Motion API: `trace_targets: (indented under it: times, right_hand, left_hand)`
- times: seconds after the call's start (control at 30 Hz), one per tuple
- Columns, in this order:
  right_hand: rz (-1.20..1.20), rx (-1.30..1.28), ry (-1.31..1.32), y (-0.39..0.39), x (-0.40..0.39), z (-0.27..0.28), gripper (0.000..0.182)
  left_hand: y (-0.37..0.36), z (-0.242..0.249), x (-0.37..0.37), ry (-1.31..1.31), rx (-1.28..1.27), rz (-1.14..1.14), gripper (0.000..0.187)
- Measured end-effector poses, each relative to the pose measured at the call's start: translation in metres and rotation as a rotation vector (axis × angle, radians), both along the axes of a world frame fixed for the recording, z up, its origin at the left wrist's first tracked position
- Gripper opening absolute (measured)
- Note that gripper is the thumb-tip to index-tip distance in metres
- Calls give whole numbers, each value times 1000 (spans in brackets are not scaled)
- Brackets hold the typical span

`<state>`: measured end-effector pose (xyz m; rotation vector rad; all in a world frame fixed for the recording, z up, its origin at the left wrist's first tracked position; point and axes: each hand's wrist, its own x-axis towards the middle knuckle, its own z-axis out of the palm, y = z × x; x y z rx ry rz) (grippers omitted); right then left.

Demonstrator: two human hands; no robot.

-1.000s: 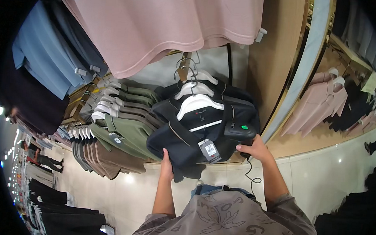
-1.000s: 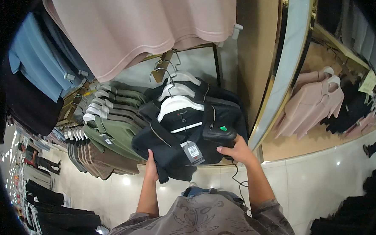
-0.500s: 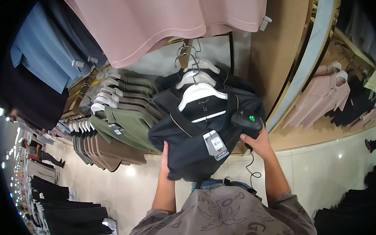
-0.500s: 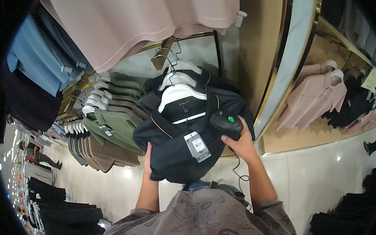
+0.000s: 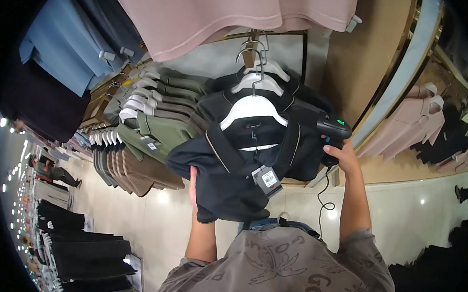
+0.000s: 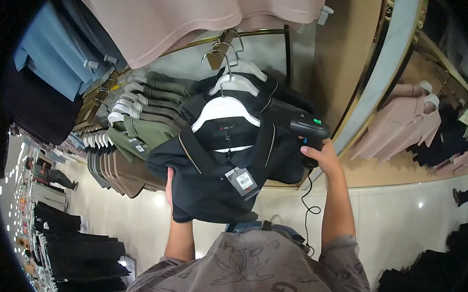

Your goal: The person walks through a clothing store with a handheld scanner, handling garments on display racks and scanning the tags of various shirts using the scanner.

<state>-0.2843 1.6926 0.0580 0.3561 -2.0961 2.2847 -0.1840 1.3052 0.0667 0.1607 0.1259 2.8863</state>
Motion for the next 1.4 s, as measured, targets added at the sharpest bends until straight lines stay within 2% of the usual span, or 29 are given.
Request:
trace_targets:
  times: [0.07, 0.13, 0.27, 0.4, 0.47, 0.57, 0.73, 0.87, 1.0, 1.1, 1.13, 1.2, 1.23, 1.27, 1.4]
  right_hand:
    - [33, -71, -110, 1, 6, -11, 52]
    - [56, -136, -112, -5, 14, -21, 49]
    - [63, -358, -210, -6, 31, -49, 51]
    - [101, -586, -271, -8, 44, -71, 53]
    - [108, -576, -267, -10, 51, -78, 52]
    - [98, -562, -264, -14, 63, -84, 50]
    - [68, -512, -321, -18, 87, -89, 50]
    - [40, -489, -364, -22, 111, -98, 50]
    - [36, -417, -418, -32, 136, -96, 46]
    - [43, -314, -524, -39, 153, -87, 48]
    - [72, -284, -524, -44, 155, -84, 47]
    - [129, -227, -520, -53, 159, -91, 51]
    - [120, -232, -530, -60, 161, -89, 48]
    - [112, -239, -538, -68, 163, -87, 45]
    - [56, -322, -552, -93, 167, -82, 45]
  left_hand:
    - [-4, 2, 1, 15, -24, -17, 63]
    - [-5, -3, 2, -37, -36, 27, 62]
    - [-13, -29, 4, -42, -84, 16, 59]
    - [-1, -24, 3, -210, -184, 34, 58]
    - [9, -15, 3, -270, -305, 10, 58]
    - [19, -19, 3, -404, -305, -25, 58]
    - [17, -43, 8, -433, -533, -130, 55]
    - [18, -64, 2, -386, -855, -125, 51]
    - [18, -88, 1, -306, -1001, -82, 51]
    - [11, -131, 8, -299, -1176, -237, 50]
    - [11, -137, 15, -244, -1259, -293, 42]
    - [12, -172, 28, -235, -1191, -387, 37]
    - [20, -165, 32, -234, -1157, -434, 35]
    - [29, -157, 43, -288, -1171, -388, 26]
    - [32, -170, 60, -374, -1115, -360, 25]
